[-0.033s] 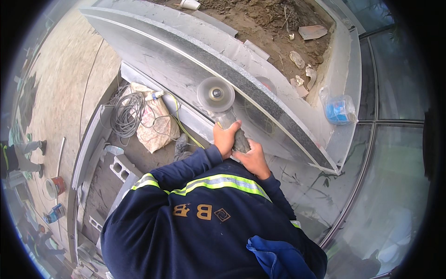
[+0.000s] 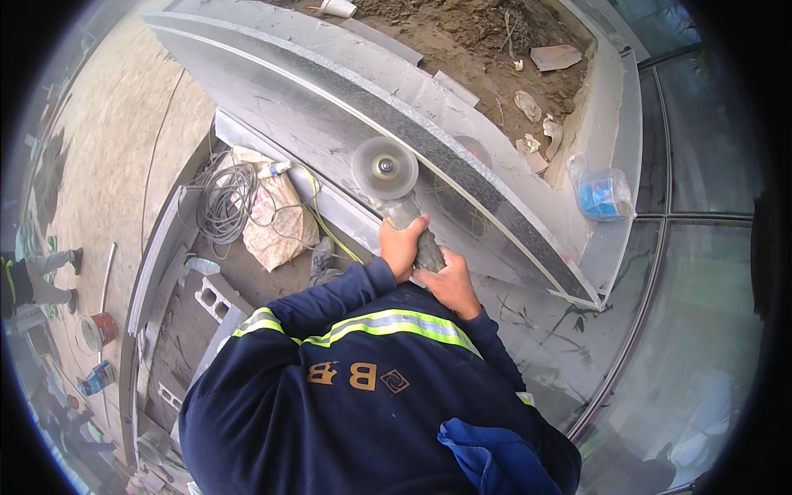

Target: The person uses an angle grinder to smooth the edge of a curved stone structure. The person holds the tool with both hands and moves it along the stone edge, generating dust. The person briefly pauses to point toward another area before resuming the grinding.

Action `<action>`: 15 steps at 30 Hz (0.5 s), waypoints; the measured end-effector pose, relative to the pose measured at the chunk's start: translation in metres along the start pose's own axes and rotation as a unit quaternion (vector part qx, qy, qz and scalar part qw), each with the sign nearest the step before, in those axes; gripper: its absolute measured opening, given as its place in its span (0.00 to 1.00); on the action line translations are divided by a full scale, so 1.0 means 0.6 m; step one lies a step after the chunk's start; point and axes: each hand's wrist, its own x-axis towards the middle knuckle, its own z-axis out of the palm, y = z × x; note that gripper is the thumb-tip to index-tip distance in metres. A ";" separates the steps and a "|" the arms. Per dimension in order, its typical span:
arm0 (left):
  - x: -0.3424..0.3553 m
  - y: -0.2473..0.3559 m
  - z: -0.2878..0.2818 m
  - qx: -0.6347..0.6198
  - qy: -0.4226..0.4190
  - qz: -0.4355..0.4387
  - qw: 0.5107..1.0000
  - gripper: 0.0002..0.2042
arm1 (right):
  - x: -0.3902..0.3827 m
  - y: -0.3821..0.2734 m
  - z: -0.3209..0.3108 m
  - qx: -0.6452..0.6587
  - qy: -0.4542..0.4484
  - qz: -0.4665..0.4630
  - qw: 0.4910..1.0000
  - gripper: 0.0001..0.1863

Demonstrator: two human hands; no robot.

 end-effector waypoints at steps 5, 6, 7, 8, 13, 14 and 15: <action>0.002 0.004 0.009 0.004 0.005 -0.004 1.000 0.13 | 0.003 -0.001 -0.004 0.006 0.002 0.008 1.000 0.22; 0.004 0.009 0.011 0.004 0.010 0.005 1.000 0.12 | 0.005 -0.009 -0.004 0.009 0.002 0.002 1.000 0.21; 0.015 0.016 0.011 0.003 -0.003 0.013 1.000 0.12 | 0.021 -0.018 0.002 0.013 -0.002 -0.013 1.000 0.20; 0.021 0.020 0.005 0.000 -0.003 0.026 1.000 0.12 | 0.030 -0.023 0.008 -0.001 -0.009 -0.004 1.000 0.18; 0.067 0.030 -0.016 0.002 0.044 0.111 0.993 0.16 | 0.074 -0.040 0.034 0.002 -0.039 -0.022 0.999 0.13; 0.075 0.052 -0.022 -0.001 0.036 0.088 0.995 0.20 | 0.088 -0.051 0.045 0.024 -0.048 -0.009 0.999 0.13; 0.081 0.081 -0.021 0.013 0.047 0.076 0.996 0.25 | 0.104 -0.067 0.055 0.047 -0.048 0.006 0.998 0.12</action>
